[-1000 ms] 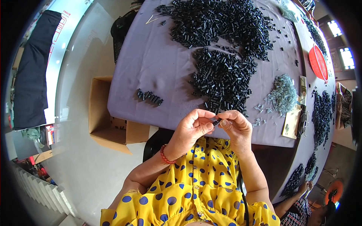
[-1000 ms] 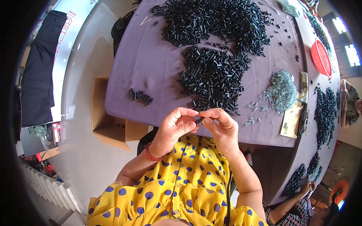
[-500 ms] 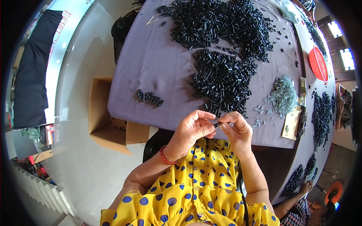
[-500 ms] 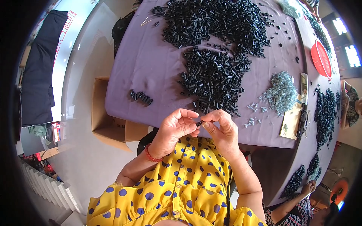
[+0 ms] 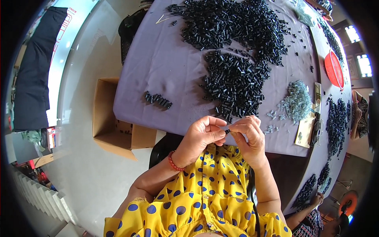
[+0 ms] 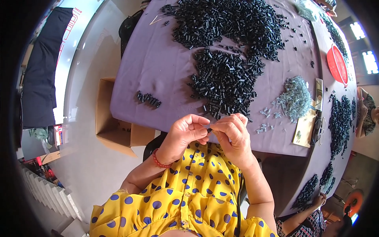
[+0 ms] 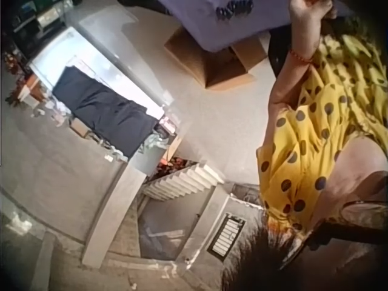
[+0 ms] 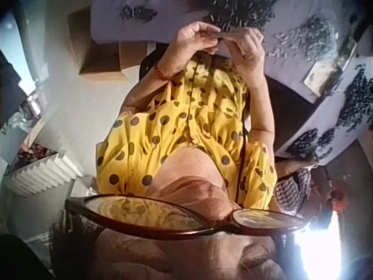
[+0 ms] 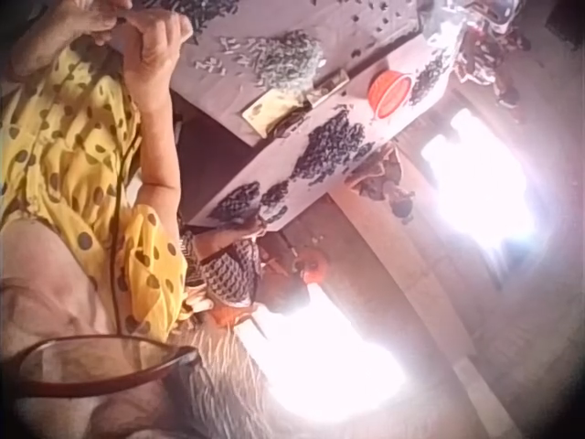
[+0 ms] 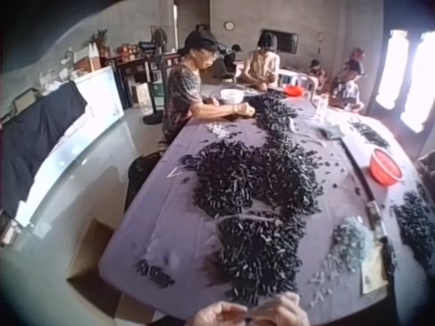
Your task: Assemble small black plastic components by joining them together at a workshop table.
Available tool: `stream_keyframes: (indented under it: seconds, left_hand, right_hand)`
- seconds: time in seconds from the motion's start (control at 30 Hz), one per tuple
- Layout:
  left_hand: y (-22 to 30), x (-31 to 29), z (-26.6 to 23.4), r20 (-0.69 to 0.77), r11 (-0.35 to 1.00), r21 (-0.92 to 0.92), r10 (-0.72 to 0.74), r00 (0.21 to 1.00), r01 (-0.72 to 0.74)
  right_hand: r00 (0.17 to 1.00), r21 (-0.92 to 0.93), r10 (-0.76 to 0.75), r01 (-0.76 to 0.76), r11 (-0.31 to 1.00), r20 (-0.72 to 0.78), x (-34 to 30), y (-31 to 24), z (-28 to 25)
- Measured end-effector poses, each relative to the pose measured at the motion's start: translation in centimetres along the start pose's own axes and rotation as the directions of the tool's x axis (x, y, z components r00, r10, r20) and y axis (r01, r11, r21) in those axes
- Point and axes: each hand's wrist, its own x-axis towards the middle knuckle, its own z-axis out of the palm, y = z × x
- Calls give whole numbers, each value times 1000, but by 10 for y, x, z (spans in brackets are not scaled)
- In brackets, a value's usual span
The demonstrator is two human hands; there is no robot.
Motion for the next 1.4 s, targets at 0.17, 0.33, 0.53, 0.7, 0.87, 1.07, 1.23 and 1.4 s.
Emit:
stream_keyframes:
  seconds: [0.17,0.33,0.53,0.7,0.87,1.07,1.23,1.4]
  left_hand:
    - [2,3,-5,61,976,-135,-165,984,172]
    - [-1,1,-2,50,993,-95,-69,996,73]
    - [0,4,-3,35,993,-101,-58,998,61]
    - [-2,6,-3,17,980,-176,-95,995,97]
    - [-6,9,-3,68,965,-236,-103,992,116]
    - [2,9,-2,90,945,-284,-139,986,159]
    - [-1,10,-6,103,944,-286,-139,985,163]
    - [1,10,-7,110,960,-229,-136,985,159]
  right_hand:
    - [997,90,48,-54,994,64,2,1,-5]
    - [948,254,297,-316,914,110,-5,5,-3]
    - [985,-38,161,-158,987,65,-4,2,-4]
    - [993,-278,58,-28,960,99,-7,-6,4]
    - [999,-388,-35,46,920,35,-12,-2,12]
    - [997,-390,-80,72,918,-3,-14,1,18]
    - [995,-403,-99,94,910,7,-13,2,18]
    - [996,-465,-62,86,881,68,-8,-5,13]
